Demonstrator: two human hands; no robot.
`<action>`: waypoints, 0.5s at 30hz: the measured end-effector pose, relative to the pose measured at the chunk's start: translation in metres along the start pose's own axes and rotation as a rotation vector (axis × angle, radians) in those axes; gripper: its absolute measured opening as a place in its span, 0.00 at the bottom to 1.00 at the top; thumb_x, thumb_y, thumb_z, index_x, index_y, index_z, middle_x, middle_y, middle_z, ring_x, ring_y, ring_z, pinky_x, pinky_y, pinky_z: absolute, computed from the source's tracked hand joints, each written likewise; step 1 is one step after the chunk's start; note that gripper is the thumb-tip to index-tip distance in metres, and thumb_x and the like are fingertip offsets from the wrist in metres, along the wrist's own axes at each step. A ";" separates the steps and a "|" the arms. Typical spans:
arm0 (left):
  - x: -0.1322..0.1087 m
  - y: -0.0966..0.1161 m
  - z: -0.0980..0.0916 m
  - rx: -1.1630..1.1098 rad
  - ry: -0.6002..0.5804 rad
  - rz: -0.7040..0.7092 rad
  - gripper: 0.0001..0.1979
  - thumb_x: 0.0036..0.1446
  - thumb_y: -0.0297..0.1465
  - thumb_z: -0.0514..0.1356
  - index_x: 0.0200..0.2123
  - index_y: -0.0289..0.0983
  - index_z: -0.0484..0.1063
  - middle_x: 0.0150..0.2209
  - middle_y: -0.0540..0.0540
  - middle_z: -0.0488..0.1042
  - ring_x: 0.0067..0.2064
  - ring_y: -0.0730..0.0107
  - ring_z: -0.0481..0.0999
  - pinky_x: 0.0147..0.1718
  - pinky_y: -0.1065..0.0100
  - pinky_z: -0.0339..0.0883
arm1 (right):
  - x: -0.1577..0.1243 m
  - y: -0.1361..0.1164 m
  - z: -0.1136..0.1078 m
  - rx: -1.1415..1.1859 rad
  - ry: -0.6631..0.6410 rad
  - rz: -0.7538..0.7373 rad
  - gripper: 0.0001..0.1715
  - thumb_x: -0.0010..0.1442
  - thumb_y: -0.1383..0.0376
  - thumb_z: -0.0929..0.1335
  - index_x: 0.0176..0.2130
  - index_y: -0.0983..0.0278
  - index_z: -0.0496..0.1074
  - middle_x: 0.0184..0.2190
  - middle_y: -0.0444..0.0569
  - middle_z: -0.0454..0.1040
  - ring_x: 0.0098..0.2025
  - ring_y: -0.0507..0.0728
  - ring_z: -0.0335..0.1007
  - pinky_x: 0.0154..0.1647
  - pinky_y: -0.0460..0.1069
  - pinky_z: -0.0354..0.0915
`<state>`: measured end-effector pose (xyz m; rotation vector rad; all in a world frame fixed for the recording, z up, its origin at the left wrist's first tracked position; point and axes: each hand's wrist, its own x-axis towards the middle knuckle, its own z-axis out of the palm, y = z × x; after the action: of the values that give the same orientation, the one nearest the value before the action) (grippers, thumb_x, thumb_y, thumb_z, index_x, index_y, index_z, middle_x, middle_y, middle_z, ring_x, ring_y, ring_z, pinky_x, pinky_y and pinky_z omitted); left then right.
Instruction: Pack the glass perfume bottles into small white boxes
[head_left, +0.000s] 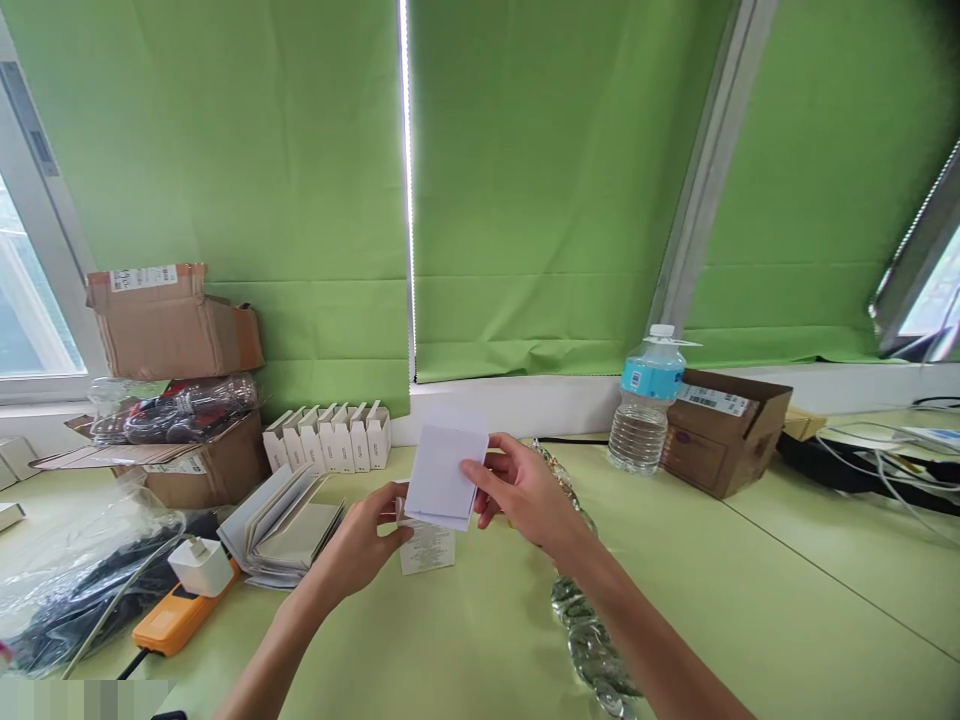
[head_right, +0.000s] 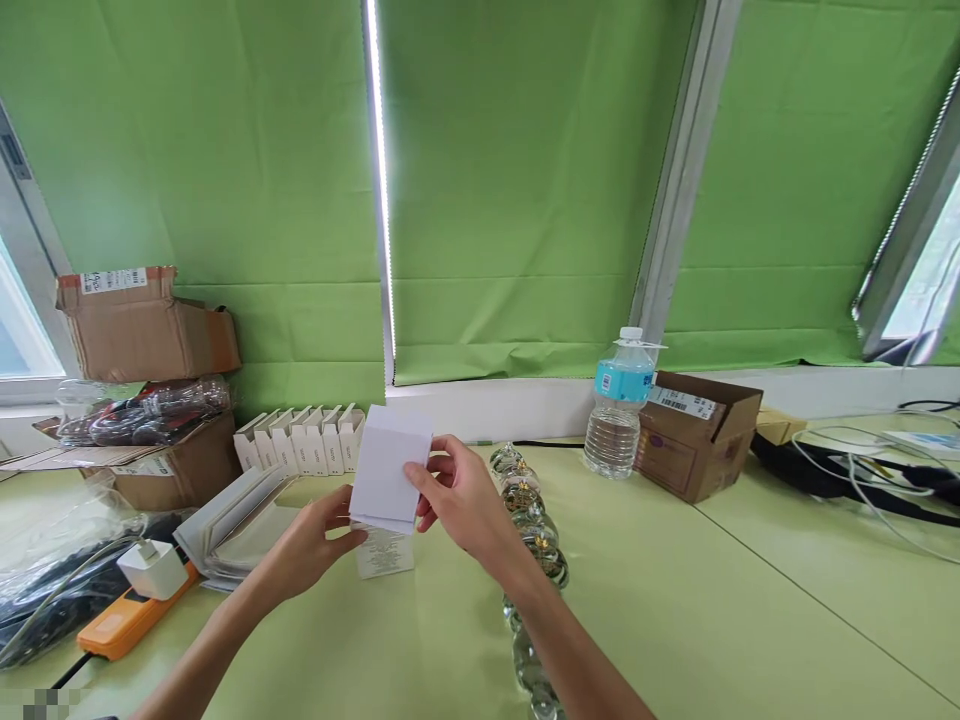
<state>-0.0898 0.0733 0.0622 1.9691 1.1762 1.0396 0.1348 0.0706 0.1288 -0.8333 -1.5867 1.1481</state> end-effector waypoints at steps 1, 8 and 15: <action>0.000 0.002 0.000 -0.024 -0.005 0.002 0.19 0.54 0.28 0.58 0.51 0.41 0.69 0.50 0.47 0.76 0.49 0.62 0.75 0.52 0.59 0.69 | 0.001 0.002 0.002 0.019 -0.019 0.000 0.17 0.59 0.55 0.69 0.43 0.62 0.65 0.30 0.44 0.73 0.23 0.50 0.68 0.22 0.48 0.72; -0.001 0.005 -0.002 -0.214 -0.056 -0.052 0.20 0.51 0.29 0.63 0.50 0.39 0.69 0.50 0.44 0.76 0.50 0.58 0.75 0.52 0.56 0.68 | 0.008 0.020 0.007 0.033 -0.075 0.031 0.22 0.56 0.52 0.70 0.43 0.65 0.67 0.34 0.49 0.73 0.27 0.54 0.74 0.30 0.53 0.76; -0.002 0.003 -0.003 -0.366 -0.130 -0.078 0.15 0.53 0.35 0.66 0.42 0.37 0.68 0.47 0.41 0.76 0.50 0.57 0.75 0.50 0.57 0.67 | 0.013 0.030 -0.004 -0.072 -0.058 0.005 0.22 0.56 0.54 0.71 0.44 0.65 0.69 0.37 0.50 0.75 0.28 0.52 0.74 0.30 0.50 0.74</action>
<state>-0.0921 0.0703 0.0658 1.6644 0.9116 0.9903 0.1345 0.0927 0.1044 -0.8581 -1.6829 1.1334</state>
